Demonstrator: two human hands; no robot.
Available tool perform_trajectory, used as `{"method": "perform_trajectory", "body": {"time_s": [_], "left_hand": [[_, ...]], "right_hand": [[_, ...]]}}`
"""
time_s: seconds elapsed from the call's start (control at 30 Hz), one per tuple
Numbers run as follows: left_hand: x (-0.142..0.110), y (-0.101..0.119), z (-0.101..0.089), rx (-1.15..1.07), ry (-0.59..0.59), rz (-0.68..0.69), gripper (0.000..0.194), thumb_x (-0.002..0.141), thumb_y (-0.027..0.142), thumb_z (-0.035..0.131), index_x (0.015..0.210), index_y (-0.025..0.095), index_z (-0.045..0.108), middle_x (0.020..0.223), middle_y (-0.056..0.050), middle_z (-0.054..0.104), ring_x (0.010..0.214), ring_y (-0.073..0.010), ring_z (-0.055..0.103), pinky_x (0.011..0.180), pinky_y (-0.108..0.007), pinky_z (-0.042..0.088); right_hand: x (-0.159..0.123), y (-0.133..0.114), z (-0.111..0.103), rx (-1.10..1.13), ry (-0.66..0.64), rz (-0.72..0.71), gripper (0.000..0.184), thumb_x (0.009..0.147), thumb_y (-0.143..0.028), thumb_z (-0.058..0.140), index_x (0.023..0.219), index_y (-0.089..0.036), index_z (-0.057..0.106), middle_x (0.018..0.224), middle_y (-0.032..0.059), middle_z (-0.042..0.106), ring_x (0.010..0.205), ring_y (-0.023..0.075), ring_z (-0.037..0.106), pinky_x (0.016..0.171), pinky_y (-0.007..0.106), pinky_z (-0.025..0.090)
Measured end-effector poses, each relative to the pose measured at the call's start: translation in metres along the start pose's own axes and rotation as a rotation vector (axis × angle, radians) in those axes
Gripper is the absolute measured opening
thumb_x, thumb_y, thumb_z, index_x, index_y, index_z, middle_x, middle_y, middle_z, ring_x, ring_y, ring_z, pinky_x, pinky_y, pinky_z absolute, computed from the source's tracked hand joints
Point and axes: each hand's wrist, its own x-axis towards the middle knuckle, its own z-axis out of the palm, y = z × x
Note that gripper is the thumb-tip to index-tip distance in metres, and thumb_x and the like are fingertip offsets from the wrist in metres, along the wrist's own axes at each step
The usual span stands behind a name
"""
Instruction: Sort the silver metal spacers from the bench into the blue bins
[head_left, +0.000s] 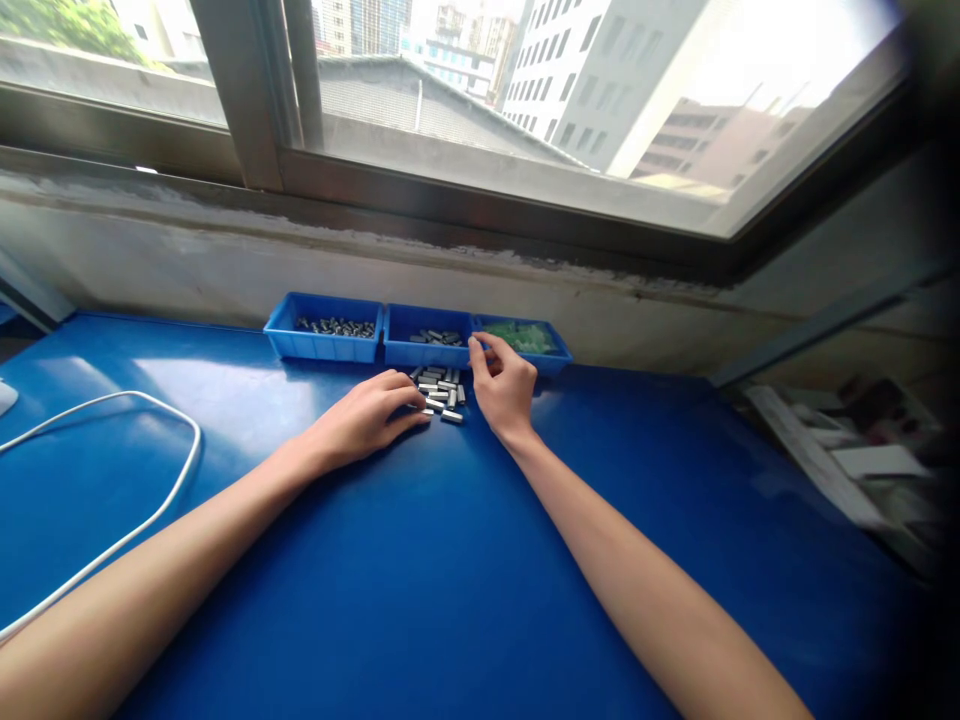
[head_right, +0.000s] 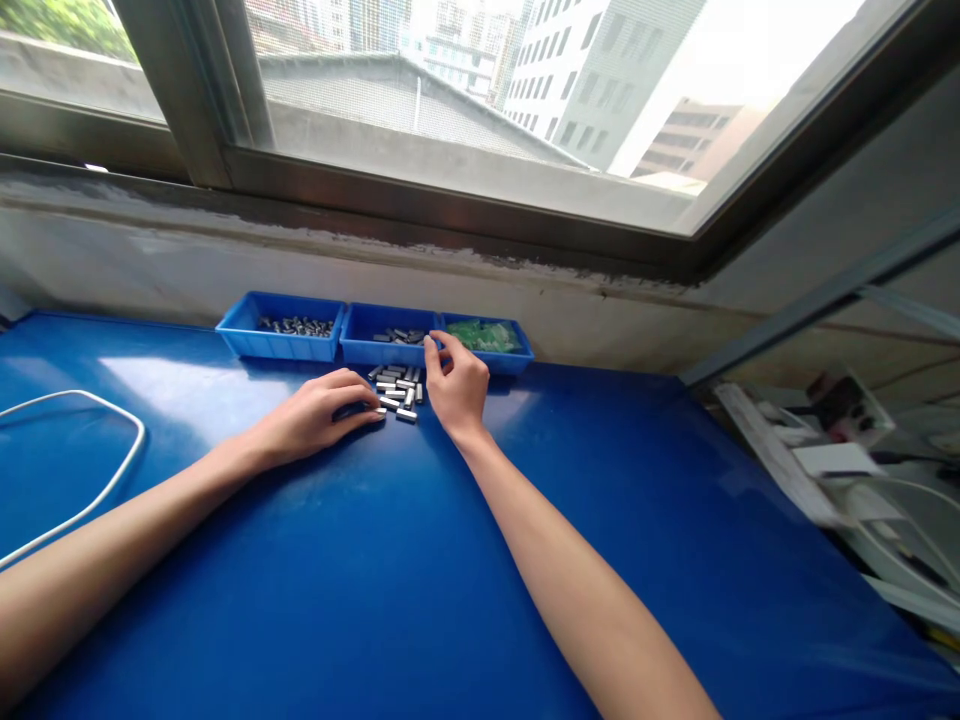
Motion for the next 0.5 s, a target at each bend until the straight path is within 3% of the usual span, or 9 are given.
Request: {"method": "perform_trajectory", "body": {"time_s": [0.17,0.3,0.5], "left_hand": [[0.001,0.000,-0.005,-0.083,0.177,-0.131,0.012,0.091,0.030,0.070,0.096,0.019,0.070,0.089,0.000,0.073,0.077,-0.0135,0.066,0.075,-0.024,0.051],[0.001,0.002,-0.008,-0.197,0.293,-0.215,0.018,0.087,0.036,0.074,0.094,0.019,0.072,0.090,-0.002,0.076,0.080,-0.0160,0.070,0.077,-0.025,0.053],[0.002,0.008,-0.010,-0.387,0.287,-0.360,0.040,0.090,0.048,0.069,0.120,0.021,0.062,0.093,-0.004,0.079,0.087,-0.0217,0.076,0.079,-0.028,0.057]], "right_hand": [[-0.003,-0.005,-0.001,0.018,-0.038,-0.094,0.031,0.099,-0.043,0.054,0.100,-0.020,0.074,0.072,0.0025,0.072,0.055,0.0156,0.062,0.062,0.029,0.048],[-0.006,-0.008,-0.001,0.028,-0.136,-0.251,0.025,0.099,-0.036,0.054,0.103,-0.020,0.073,0.076,0.0013,0.072,0.054,0.0131,0.057,0.063,0.027,0.048],[-0.012,-0.008,-0.004,0.035,-0.287,-0.469,0.025,0.096,-0.029,0.059,0.117,-0.018,0.069,0.083,0.0019,0.072,0.058,0.0121,0.057,0.066,0.027,0.050]]}}
